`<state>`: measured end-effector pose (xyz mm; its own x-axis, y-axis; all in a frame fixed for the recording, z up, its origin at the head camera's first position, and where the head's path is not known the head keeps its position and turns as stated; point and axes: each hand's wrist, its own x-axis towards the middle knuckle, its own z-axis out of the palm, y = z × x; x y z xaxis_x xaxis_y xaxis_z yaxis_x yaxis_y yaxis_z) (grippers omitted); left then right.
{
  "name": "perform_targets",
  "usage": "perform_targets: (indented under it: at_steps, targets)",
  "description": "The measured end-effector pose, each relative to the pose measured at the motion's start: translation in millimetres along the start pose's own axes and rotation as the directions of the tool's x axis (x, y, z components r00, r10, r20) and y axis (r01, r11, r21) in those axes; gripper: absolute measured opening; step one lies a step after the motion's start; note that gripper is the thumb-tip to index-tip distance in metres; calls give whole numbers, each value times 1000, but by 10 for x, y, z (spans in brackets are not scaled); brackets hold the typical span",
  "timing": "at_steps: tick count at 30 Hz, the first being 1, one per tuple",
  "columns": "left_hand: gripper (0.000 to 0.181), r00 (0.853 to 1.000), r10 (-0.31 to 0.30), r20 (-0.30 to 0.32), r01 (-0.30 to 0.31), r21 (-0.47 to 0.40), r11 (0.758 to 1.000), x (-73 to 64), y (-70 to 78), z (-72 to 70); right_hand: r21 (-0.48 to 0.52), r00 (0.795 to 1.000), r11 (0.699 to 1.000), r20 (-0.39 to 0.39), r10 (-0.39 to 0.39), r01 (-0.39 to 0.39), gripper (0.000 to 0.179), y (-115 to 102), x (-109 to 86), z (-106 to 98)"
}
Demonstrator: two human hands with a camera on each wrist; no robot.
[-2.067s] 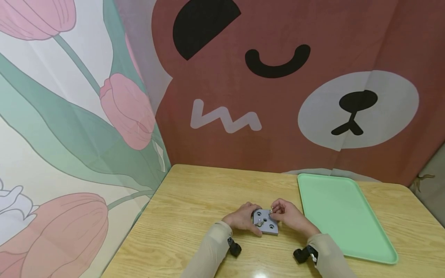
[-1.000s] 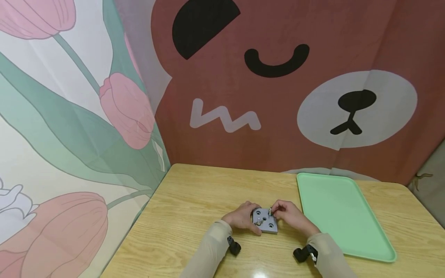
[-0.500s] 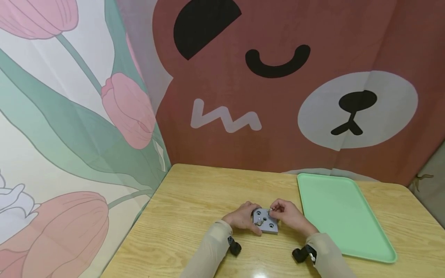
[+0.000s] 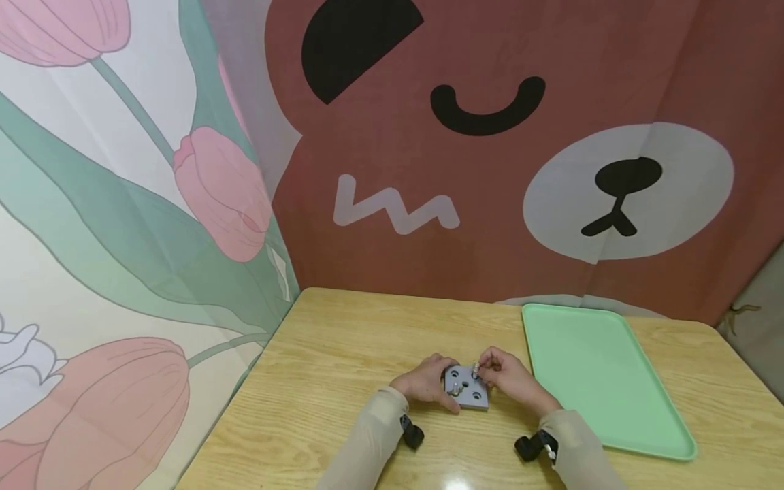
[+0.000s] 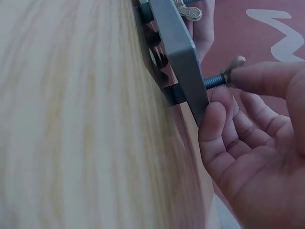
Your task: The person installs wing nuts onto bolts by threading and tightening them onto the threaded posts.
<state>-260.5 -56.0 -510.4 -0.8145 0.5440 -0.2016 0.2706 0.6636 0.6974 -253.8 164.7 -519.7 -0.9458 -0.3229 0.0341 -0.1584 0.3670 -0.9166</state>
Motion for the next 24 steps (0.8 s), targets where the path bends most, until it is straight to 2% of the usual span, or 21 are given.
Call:
perform_targets:
  at_steps: [3, 5, 10, 13, 16, 22, 24]
  targets:
    - [76, 1000, 0, 3, 0, 4, 1000, -1, 4, 4, -32, 1000, 999, 11, -26, 26, 24, 22, 4, 2]
    - [75, 1000, -1, 7, 1, 4, 1000, -6, 9, 6, -58, 999, 998, 13, -39, 40, 27, 29, 1, 7]
    - [74, 1000, -3, 11, 3, 4, 1000, -14, 18, 8, -120, 999, 992, -19, -28, 26, 10, 17, -12, 37]
    - [74, 1000, -3, 9, 3, 2, 1000, -11, 20, 6, -136, 999, 991, -36, -20, 15, 6, 3, -15, 49]
    - [75, 1000, -3, 6, 3, 1, 1000, -9, 18, 6, -111, 1000, 994, -25, -5, 2, 4, -2, -13, 38]
    - [75, 1000, -3, -3, 3, 4, 1000, 2, -1, 6, 58, 999, 998, 15, 31, -32, 18, -36, -20, -12]
    - [75, 1000, 0, -3, 0, 5, 1000, 6, -6, 7, 71, 999, 997, 24, 26, -27, 18, -41, -18, -21]
